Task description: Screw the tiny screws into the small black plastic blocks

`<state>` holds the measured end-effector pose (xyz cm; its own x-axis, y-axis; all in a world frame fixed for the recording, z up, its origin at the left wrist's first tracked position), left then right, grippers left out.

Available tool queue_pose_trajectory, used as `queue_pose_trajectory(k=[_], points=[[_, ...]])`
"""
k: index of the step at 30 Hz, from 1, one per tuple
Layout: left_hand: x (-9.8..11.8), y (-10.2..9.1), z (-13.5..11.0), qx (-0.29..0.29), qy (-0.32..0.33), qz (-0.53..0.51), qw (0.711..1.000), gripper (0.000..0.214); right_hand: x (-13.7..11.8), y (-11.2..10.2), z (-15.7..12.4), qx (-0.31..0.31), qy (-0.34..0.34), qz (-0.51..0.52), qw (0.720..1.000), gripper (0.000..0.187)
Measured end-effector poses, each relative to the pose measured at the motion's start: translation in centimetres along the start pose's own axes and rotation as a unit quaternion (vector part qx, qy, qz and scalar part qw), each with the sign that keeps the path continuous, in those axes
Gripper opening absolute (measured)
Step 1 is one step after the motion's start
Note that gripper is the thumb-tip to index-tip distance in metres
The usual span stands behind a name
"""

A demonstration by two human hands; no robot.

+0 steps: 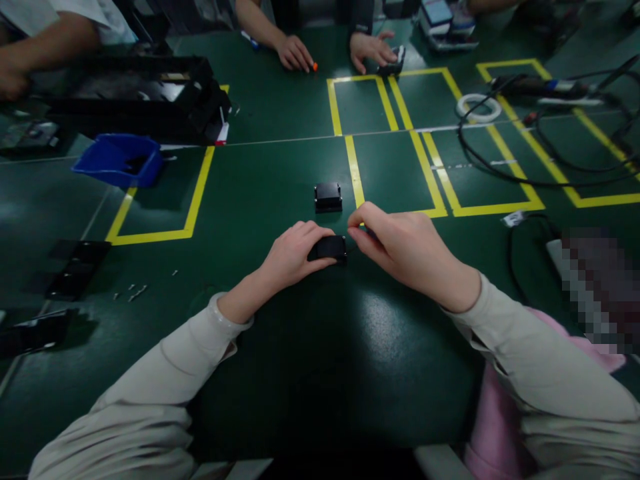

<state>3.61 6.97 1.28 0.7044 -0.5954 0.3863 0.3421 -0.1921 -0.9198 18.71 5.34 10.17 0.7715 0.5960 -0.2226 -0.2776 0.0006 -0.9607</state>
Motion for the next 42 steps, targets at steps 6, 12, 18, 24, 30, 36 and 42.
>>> queue_pose_trajectory(k=[6, 12, 18, 24, 30, 36, 42], points=[[0.07, 0.03, 0.05, -0.003, 0.001, 0.004, 1.0, 0.039, -0.09, -0.14, -0.08, 0.011, -0.011, 0.02, 1.0, 0.026], [0.01, 0.12, -0.04, -0.001, 0.002, 0.009, 1.0, 0.037, -0.02, 0.04, -0.13, -0.001, -0.003, 0.015, 1.0, 0.029], [0.0, 0.22, -0.13, 0.0, 0.003, 0.016, 1.0, 0.039, -0.13, -0.09, -0.14, 0.0, -0.006, 0.022, 1.0, 0.025], [0.11, 0.17, -0.07, 0.005, 0.012, 0.018, 1.0, 0.039, 0.23, 0.04, -0.06, -0.003, 0.002, 0.009, 1.0, 0.029], [0.17, 0.2, -0.08, -0.003, 0.007, 0.019, 1.0, 0.038, 0.21, -0.21, -0.13, 0.002, -0.009, 0.019, 1.0, 0.023], [0.06, 0.2, -0.08, -0.001, 0.008, 0.014, 1.0, 0.038, 0.28, 0.04, -0.12, -0.014, 0.001, -0.004, 1.0, 0.03], [0.19, 0.18, -0.02, -0.001, 0.008, 0.02, 1.0, 0.039, 0.18, -0.05, -0.07, -0.01, -0.001, 0.004, 1.0, 0.027]])
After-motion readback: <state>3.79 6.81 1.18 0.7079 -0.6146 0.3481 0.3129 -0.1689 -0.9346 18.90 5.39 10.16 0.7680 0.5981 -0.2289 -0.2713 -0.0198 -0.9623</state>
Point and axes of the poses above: each hand's wrist, its own z-axis towards the middle knuckle, its own y-axis out of the palm, x = y × z, the point moved 7 cm from there along z, towards the middle knuckle, and after that the axes turned 4 degrees about -x, right-handed, at the moved point
